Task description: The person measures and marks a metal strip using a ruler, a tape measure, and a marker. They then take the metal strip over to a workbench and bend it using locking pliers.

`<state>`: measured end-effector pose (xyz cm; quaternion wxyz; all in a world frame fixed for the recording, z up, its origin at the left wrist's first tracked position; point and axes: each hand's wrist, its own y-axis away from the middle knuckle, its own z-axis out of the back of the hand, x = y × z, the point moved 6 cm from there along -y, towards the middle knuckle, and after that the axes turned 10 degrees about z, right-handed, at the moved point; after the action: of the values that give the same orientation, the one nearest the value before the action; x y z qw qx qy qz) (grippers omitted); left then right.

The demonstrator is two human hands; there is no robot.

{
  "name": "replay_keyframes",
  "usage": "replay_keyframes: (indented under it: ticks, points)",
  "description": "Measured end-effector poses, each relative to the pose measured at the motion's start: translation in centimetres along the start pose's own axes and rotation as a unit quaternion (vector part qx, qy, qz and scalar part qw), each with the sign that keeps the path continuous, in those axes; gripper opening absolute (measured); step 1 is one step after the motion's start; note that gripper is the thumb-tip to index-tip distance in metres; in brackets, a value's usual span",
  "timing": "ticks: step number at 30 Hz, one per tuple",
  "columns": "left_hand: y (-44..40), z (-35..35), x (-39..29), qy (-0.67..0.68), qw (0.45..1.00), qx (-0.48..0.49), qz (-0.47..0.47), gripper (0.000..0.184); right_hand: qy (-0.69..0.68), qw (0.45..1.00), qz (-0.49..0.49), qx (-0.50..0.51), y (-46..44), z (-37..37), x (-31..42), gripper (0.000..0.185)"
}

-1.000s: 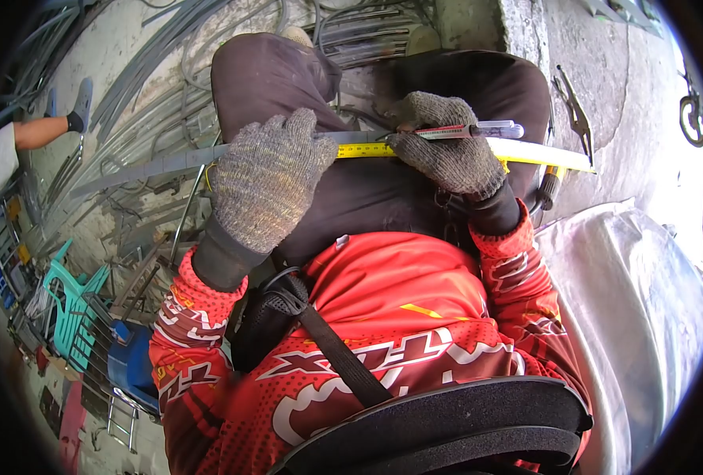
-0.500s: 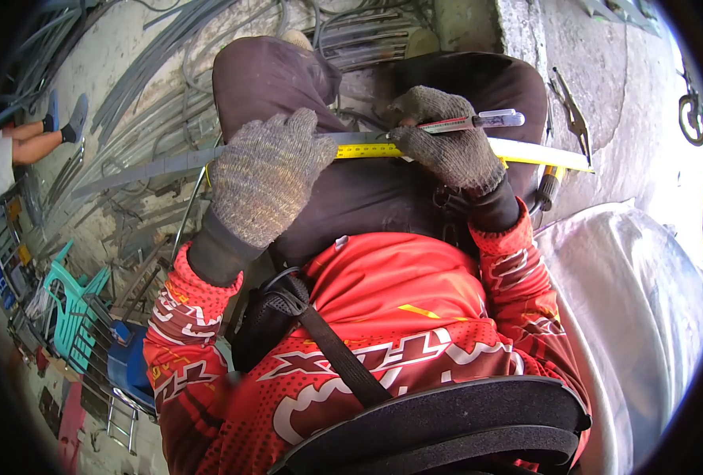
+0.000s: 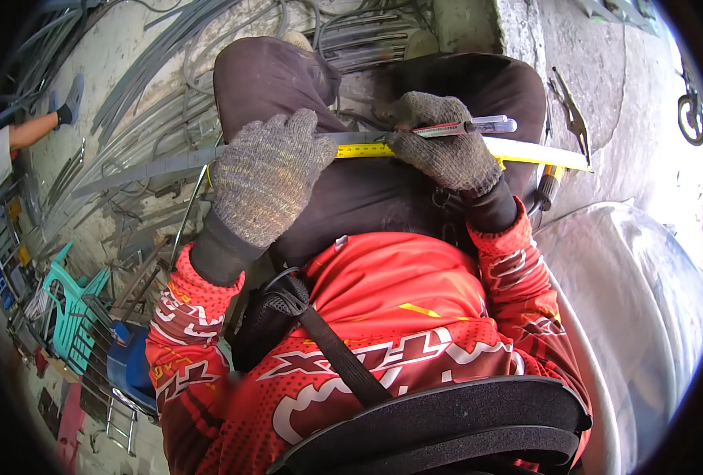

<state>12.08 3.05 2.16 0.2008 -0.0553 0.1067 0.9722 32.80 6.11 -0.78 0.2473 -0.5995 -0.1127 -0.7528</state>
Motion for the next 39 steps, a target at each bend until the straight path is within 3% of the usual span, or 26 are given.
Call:
replay_keyframes:
  ticks: [2,4,5,7,8,11,21,25,28,35,39]
  points:
    - [0.0,0.1,0.0,0.005,1.000,-0.005,0.005,0.017,0.040,0.998,0.044,-0.008,0.0,0.1,0.7,0.023]
    - [-0.2,0.1,-0.1,-0.008,1.000,0.023,0.001,0.018,-0.061,0.991,-0.113,-0.033,0.2,0.0,-1.2,0.022]
    - [-0.2,0.2,0.0,-0.009,1.000,0.021,0.001,0.018,-0.060,0.992,-0.111,-0.033,0.2,0.0,-1.3,0.022]
    - [0.1,0.7,-0.4,-0.017,0.999,-0.020,-0.040,0.019,-0.069,0.987,-0.025,-0.142,0.4,1.3,-0.9,0.021]
    - [0.1,0.7,-0.4,-0.018,0.999,-0.021,-0.040,0.019,-0.069,0.987,-0.024,-0.142,0.4,1.6,-0.8,0.021]
    - [0.1,0.6,-0.6,-0.022,0.999,-0.007,-0.048,0.021,0.182,0.982,0.035,0.025,0.6,2.3,-0.7,0.029]
    - [0.5,0.9,0.0,0.004,0.996,0.011,-0.090,0.034,0.239,0.969,0.057,0.024,2.9,1.9,-2.3,0.025]
    - [0.3,1.2,-1.2,0.055,0.995,0.026,-0.083,0.043,0.224,0.974,0.033,-0.034,5.0,5.6,-2.8,0.021]
    - [-0.1,1.4,-2.6,0.098,0.990,0.009,-0.103,0.046,0.297,0.949,0.082,-0.063,6.5,8.2,-2.0,0.022]
    - [-0.2,1.4,-2.9,0.046,0.991,-0.007,-0.129,0.044,0.280,0.949,0.115,-0.089,7.7,8.4,-3.1,0.024]
    - [0.4,0.2,-2.2,0.086,0.984,-0.031,-0.151,0.039,0.293,0.946,0.109,-0.090,7.5,7.3,-3.3,0.022]
